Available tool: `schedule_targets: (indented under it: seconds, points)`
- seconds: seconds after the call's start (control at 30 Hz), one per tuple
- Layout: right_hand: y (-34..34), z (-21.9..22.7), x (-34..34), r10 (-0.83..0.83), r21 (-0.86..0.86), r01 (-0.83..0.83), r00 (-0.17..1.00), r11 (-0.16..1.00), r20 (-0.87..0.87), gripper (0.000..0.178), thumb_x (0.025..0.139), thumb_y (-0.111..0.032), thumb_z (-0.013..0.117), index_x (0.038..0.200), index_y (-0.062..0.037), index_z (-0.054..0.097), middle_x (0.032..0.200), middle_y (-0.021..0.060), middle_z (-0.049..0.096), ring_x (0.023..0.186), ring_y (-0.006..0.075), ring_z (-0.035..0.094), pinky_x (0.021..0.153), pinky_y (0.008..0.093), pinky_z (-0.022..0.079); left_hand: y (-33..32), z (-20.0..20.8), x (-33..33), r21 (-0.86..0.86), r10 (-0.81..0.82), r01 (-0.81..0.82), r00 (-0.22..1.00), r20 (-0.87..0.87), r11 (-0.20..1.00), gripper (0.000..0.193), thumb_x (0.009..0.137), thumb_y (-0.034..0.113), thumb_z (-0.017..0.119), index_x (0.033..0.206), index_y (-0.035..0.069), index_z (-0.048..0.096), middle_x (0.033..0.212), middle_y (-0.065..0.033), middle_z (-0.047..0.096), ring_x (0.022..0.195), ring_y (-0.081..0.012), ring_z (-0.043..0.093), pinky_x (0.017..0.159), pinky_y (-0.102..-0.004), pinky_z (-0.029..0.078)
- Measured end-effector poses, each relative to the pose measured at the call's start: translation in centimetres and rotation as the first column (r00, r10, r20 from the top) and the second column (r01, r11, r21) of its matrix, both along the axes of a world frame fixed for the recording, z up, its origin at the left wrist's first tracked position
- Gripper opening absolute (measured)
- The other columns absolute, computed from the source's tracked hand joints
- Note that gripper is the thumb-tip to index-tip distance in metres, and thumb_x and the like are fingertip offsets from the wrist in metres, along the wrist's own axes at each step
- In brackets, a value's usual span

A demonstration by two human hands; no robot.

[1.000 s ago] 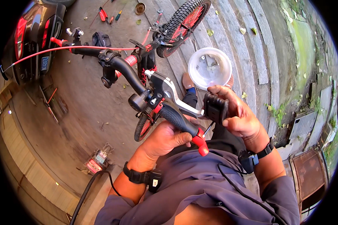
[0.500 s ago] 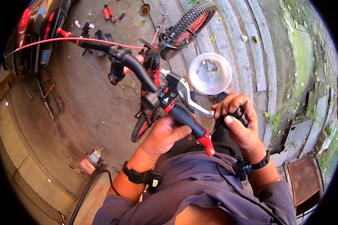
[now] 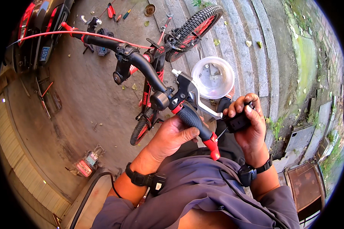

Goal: The person is repairing a bicycle's handlebar controls. They remove a black gear shifter from the handlebar, thread a cable through it, and then reattach the shifter to the handlebar. The person uses a screwdriver to tighten the screws and secure the shifter in place.

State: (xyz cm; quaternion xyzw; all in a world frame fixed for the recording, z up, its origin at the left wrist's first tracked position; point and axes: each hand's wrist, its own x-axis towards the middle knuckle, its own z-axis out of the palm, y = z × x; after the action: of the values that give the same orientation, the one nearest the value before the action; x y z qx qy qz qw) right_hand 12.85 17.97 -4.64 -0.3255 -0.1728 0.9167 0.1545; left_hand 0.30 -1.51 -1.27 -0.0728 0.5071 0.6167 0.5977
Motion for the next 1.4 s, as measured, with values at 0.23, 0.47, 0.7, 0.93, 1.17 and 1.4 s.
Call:
schedule_targets:
  seconds: [0.23, 0.47, 0.7, 0.93, 1.17, 1.4]
  points:
    - [0.0, -0.6, 0.2, -0.026, -0.116, 0.03, 0.999, 0.993, 0.031, 0.026, 0.095, -0.021, 0.064, 0.117, -0.0132, 0.053, 0.091, 0.0042, 0.052, 0.084, 0.0202, 0.057, 0.091, 0.0445, 0.051, 0.2, 0.1, 0.0, 0.015, -0.009, 0.009, 1.0, 0.017, 1.0, 0.036, 0.095, 0.015, 0.073, 0.125, 0.002, 0.058, 0.112, -0.0035, 0.064, 0.099, -0.0118, 0.062, 0.081, -0.0269, 0.054]
    - [0.9, -1.8, 0.8, -0.017, -0.152, 0.027, 0.998, 0.988, 0.061, 0.028, 0.096, -0.021, 0.064, 0.121, -0.0126, 0.054, 0.09, 0.0045, 0.053, 0.084, 0.0208, 0.058, 0.087, 0.0449, 0.052, -0.2, 0.1, 0.0, 0.001, 0.011, -0.011, 1.0, 0.02, 1.0, 0.036, 0.095, 0.015, 0.073, 0.126, 0.002, 0.059, 0.112, -0.0044, 0.065, 0.098, -0.0124, 0.063, 0.08, -0.0272, 0.055]
    - [0.5, -1.5, 3.8, 0.574, 0.186, -0.584, 0.812, 0.79, 0.108, 0.066, 0.084, -0.019, 0.082, 0.139, 0.0002, 0.051, 0.099, 0.0121, 0.068, 0.086, 0.021, 0.067, 0.081, 0.0341, 0.053, -0.1, 0.1, -0.2, -0.006, -0.004, 0.004, 1.0, 0.02, 1.0, 0.035, 0.095, 0.016, 0.073, 0.125, 0.003, 0.06, 0.111, -0.004, 0.065, 0.098, -0.0125, 0.063, 0.078, -0.027, 0.055]
    - [-1.4, 1.3, 2.4, 0.691, 0.212, -0.703, 0.709, 0.679, 0.14, 0.093, 0.07, -0.023, 0.095, 0.147, -0.0005, 0.048, 0.118, 0.0087, 0.067, 0.107, 0.0141, 0.062, 0.096, 0.033, 0.049, -0.3, 0.1, -0.1, 0.0, 0.016, -0.016, 0.998, -0.057, 1.0, 0.036, 0.095, 0.019, 0.073, 0.124, 0.003, 0.059, 0.106, -0.0022, 0.064, 0.092, -0.0106, 0.061, 0.077, -0.027, 0.054]
    - [-2.7, 0.7, 3.5, 0.618, 0.477, -0.651, 0.745, 0.59, 0.252, 0.071, 0.078, -0.025, 0.09, 0.137, -0.0012, 0.059, 0.109, 0.0004, 0.068, 0.089, 0.0065, 0.056, 0.077, 0.0251, 0.049, -1.6, -0.2, -1.6, 0.018, 0.113, -0.112, 0.989, -0.093, 0.994, 0.054, 0.097, 0.044, 0.065, 0.131, 0.004, 0.055, 0.114, -0.0088, 0.065, 0.095, -0.0203, 0.065, 0.081, -0.036, 0.054]
    - [-3.8, 0.4, 3.3, 0.494, 0.702, -0.53, 0.821, 0.475, 0.286, 0.063, 0.077, -0.019, 0.088, 0.132, -0.0008, 0.064, 0.093, 0.0043, 0.069, 0.077, 0.0121, 0.06, 0.068, 0.0273, 0.049, -0.6, -0.2, -1.9, 0.035, 0.217, -0.215, 0.972, -0.093, 0.976, 0.047, 0.102, 0.04, 0.059, 0.132, 0.005, 0.055, 0.114, -0.0095, 0.065, 0.098, -0.0212, 0.065, 0.081, -0.038, 0.054]
